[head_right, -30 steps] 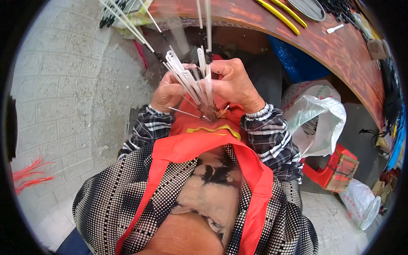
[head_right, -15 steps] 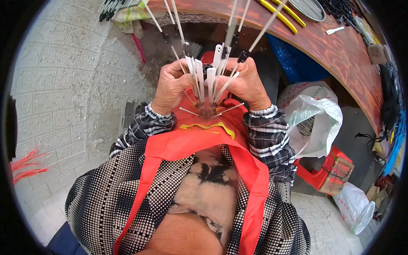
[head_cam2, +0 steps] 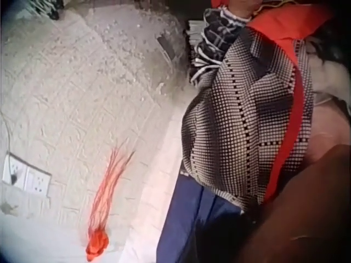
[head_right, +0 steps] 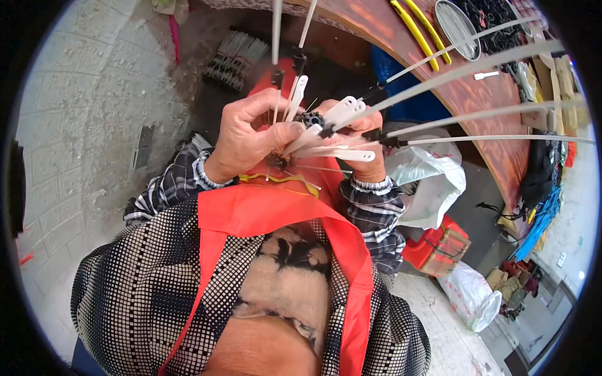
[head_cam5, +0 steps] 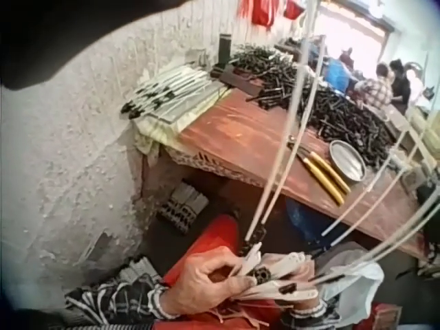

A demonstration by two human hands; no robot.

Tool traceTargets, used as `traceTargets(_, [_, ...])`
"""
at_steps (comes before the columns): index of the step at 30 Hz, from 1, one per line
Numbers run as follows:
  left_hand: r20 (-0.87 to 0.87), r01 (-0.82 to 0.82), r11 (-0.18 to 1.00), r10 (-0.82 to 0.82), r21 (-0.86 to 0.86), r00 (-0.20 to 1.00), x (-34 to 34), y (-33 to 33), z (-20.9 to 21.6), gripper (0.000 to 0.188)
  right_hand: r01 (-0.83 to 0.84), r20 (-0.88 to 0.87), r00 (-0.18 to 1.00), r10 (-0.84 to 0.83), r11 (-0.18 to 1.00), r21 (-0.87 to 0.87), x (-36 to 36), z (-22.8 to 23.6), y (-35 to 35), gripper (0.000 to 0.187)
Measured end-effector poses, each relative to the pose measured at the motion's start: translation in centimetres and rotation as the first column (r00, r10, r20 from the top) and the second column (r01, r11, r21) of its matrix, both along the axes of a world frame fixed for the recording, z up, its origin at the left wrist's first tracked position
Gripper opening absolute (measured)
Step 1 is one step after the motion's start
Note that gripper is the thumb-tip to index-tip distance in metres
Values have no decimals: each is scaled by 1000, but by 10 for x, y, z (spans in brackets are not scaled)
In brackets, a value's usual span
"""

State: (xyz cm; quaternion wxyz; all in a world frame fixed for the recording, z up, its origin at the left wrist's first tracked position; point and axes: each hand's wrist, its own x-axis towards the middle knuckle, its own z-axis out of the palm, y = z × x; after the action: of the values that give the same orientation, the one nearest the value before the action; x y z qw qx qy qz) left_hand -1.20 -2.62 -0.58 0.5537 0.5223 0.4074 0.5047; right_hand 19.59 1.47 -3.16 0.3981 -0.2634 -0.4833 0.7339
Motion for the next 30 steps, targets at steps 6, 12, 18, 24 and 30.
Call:
traceTargets(6, [34,10,993,-14,116,999,-1,2,-6,16,-112,-47,993,107,988,-107,-2,15,7,33])
traceTargets(12, [188,130,983,-105,-130,977,-12,1,2,17,-35,-37,999,32,995,-90,0,9,1,30])
traceTargets(18, [195,184,969,-151,-162,969,-11,1,3,17,-141,-116,987,114,956,-256,1,6,1,28])
traceTargets(24, [12,115,992,-115,57,993,-11,6,-3,18,-143,-9,990,142,988,-67,1,1,5,28])
traceTargets(30, [78,134,990,-131,-36,988,-11,4,-3,15,-114,-41,991,124,976,185,-1,-10,10,28])
